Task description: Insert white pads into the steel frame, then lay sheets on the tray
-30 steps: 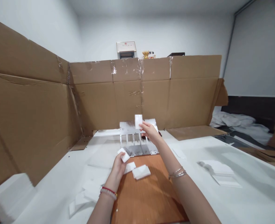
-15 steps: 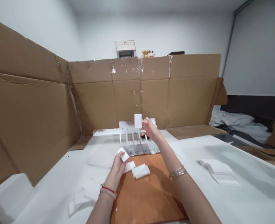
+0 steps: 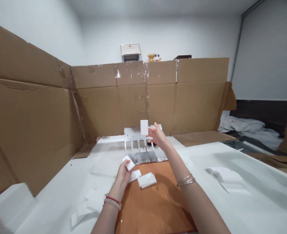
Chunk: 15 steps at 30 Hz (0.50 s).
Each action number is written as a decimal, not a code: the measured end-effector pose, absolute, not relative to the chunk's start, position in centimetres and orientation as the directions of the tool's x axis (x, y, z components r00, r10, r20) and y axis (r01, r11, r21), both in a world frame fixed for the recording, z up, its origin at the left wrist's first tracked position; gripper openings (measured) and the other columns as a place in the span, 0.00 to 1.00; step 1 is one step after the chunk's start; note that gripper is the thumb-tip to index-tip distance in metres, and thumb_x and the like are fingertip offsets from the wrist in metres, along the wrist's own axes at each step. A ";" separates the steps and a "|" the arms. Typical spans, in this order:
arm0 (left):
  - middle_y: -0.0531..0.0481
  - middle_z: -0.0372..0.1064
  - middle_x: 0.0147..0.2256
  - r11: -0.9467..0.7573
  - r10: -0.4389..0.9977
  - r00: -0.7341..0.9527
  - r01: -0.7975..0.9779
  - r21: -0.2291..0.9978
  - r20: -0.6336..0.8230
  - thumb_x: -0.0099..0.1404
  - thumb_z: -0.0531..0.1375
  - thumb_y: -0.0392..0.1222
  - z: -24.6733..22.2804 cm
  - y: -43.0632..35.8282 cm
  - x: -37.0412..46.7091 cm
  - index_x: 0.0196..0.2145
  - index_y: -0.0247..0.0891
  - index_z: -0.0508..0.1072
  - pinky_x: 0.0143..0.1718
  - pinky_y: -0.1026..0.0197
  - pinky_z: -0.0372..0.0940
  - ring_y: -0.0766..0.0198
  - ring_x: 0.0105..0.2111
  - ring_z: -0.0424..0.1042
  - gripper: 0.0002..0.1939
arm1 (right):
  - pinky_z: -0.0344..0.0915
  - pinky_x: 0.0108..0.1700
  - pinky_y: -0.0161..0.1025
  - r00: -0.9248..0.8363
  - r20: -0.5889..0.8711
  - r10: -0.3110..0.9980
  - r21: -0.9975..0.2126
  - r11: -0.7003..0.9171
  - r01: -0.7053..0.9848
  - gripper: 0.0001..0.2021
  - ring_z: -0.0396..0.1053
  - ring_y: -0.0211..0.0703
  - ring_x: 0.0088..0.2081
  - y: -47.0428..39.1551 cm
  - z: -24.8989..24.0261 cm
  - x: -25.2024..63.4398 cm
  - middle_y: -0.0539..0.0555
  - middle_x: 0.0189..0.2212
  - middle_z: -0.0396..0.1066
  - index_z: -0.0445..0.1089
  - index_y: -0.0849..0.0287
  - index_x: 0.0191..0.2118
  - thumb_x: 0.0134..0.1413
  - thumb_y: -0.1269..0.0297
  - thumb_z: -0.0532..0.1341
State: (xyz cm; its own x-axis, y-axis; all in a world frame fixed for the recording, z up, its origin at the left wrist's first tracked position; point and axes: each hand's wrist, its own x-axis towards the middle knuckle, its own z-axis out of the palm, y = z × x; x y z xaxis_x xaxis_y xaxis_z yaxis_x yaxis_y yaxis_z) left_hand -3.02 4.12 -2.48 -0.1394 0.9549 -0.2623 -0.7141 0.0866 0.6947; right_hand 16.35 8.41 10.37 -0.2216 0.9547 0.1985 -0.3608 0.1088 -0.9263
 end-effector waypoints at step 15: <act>0.46 0.73 0.44 0.072 0.958 -0.140 -0.727 0.683 -0.251 0.71 0.61 0.46 -2.7 4.3 -3.2 0.49 0.35 0.72 0.38 0.55 0.73 0.61 0.38 0.75 0.14 | 0.62 0.24 0.34 -0.214 0.173 0.961 -0.925 0.083 -0.372 0.29 0.65 0.43 0.30 8.4 10.3 16.4 0.59 0.39 0.71 0.71 0.58 0.35 0.65 0.40 0.44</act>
State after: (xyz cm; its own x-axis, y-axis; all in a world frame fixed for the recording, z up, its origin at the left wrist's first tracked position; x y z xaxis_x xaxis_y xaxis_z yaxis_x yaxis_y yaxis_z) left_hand -3.16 4.29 -2.71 -0.1398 0.9580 -0.2505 -0.7271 0.0724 0.6827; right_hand 16.45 8.42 10.31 -0.2143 0.9614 0.1726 -0.3719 0.0831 -0.9245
